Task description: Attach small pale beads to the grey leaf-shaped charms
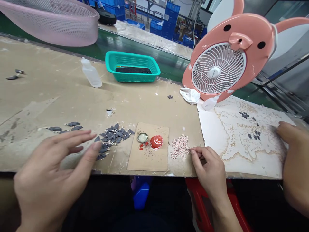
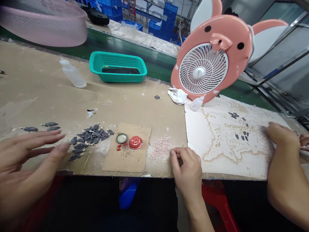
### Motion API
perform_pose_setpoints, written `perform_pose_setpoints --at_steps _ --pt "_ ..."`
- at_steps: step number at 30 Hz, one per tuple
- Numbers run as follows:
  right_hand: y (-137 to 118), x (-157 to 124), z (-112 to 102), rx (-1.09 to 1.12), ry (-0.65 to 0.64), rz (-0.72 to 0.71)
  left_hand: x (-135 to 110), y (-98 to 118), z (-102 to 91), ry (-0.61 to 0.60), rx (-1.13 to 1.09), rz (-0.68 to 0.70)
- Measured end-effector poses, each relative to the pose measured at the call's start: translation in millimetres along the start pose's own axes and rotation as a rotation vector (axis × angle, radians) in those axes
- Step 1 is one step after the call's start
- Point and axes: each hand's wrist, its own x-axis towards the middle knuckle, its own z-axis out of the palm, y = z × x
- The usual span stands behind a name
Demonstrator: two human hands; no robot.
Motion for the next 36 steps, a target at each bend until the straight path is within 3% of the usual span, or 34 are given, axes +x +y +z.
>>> perform_pose_setpoints --at_steps 3,8,11,14,17,20,25,28,33,36 --pt "-0.6 -2.7 0.8 0.067 0.065 0.022 -5.9 28.3 6.3 -0.069 -0.067 0.075" --pt "-17.9 -9.6 -6.1 0.212 0.188 -0.042 -22.6 63.7 14.3 -0.384 -0.404 0.023" --pt "-38.5 -18.6 -11.5 0.374 0.202 -0.141 -31.9 85.3 20.9 -0.640 -0.682 -0.215" --pt "-58.9 -27.1 -11.5 0.455 0.196 -0.248 -41.3 99.8 27.9 -0.840 -0.949 -0.573" --pt "-71.4 -31.4 -6.5 0.417 0.239 -0.373 -49.4 103.1 32.0 -0.913 -1.138 -0.853" --pt "-73.5 -33.3 -1.8 0.319 0.280 -0.482 -52.9 101.1 32.9 -0.902 -1.205 -0.975" --pt "-67.1 -36.6 -1.6 0.136 0.188 -0.591 -52.8 97.2 31.9 -0.905 -1.181 -1.015" --pt "-67.3 -38.3 -2.3 0.153 0.121 -0.613 -53.1 94.0 29.9 -0.921 -1.131 -0.969" --pt "-75.5 -36.1 -1.0 0.499 0.001 -0.326 -53.5 90.7 23.8 -0.983 -1.082 -0.861" --pt "-80.4 -30.5 -1.7 0.613 -0.124 -0.215 -52.8 89.0 20.8 -0.945 -0.996 -0.733"
